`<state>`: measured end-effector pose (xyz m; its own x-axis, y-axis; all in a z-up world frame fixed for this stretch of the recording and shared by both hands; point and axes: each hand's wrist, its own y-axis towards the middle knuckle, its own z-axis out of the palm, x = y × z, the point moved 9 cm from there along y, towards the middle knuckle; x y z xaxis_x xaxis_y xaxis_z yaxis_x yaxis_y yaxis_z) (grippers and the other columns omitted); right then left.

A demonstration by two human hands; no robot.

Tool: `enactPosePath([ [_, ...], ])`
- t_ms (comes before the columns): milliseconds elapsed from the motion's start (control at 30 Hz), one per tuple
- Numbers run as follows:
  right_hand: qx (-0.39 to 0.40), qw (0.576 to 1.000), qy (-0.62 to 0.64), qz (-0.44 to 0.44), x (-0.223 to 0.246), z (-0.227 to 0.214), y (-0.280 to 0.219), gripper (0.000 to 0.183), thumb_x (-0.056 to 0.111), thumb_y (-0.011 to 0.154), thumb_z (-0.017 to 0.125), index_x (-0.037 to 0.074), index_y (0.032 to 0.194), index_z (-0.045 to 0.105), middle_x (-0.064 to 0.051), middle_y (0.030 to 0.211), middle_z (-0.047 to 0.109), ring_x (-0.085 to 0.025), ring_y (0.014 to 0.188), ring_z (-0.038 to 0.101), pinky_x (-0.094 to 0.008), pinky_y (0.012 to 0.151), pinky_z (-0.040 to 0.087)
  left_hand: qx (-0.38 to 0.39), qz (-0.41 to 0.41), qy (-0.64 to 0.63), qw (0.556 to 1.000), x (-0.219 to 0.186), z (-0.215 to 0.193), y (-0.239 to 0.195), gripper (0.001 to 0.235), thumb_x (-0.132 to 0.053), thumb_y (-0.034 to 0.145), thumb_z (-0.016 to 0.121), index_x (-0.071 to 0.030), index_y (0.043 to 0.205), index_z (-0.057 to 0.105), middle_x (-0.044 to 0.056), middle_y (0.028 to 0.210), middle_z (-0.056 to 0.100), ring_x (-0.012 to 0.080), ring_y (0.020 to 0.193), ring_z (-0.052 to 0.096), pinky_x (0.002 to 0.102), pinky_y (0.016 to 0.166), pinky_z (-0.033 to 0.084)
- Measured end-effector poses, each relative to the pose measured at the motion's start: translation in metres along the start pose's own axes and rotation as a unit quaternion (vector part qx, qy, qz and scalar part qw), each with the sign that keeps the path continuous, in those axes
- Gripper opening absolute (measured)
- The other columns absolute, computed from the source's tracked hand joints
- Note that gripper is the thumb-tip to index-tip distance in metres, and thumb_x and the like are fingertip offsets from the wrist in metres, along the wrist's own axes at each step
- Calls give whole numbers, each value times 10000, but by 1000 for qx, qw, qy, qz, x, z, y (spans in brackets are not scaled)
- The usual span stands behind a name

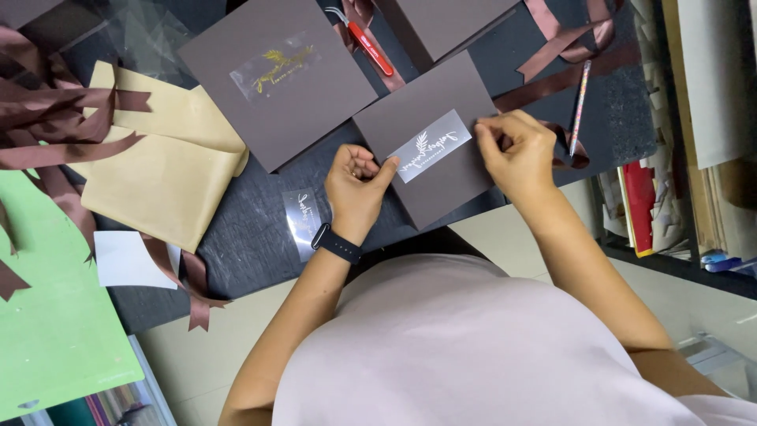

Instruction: Applying gold foil decals to brown gift boxes using a mini heat press and parchment paper

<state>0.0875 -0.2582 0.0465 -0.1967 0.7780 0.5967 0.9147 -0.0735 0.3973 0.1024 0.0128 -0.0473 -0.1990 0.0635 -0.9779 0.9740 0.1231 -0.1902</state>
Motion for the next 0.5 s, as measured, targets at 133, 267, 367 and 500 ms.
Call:
enactPosePath([
  [133,7,998,56,12,11,-9,3,208,-136,956,681,-41,1088,810,-152,774,711,-324,656,685,-329,571,508,10,9,9,1000,-9,-7,-4,304,-137,764,904,-84,874,626,27,686,681,56,604,632,183,551,526],
  [267,94,990,66,79,9,3,-2,235,-83,964,666,5,1138,797,-149,834,731,-336,795,726,-356,637,553,55,-16,-37,998,-14,-11,-17,175,-20,854,790,-15,999,692,127,804,748,105,611,679,221,546,611],
  [367,123,974,127,144,9,13,-6,264,-96,966,621,-37,1185,756,-191,906,745,-296,832,738,-328,656,577,57,-22,-56,997,-14,-14,-21,180,29,880,740,-12,1054,719,148,876,765,104,668,701,230,580,645],
  [500,147,926,259,232,16,23,-5,289,-106,971,561,-116,1239,671,-287,1028,729,-304,926,741,-325,676,624,56,-17,-75,995,-22,-18,-26,202,55,903,711,-4,1096,722,158,926,771,118,716,721,220,623,659],
])
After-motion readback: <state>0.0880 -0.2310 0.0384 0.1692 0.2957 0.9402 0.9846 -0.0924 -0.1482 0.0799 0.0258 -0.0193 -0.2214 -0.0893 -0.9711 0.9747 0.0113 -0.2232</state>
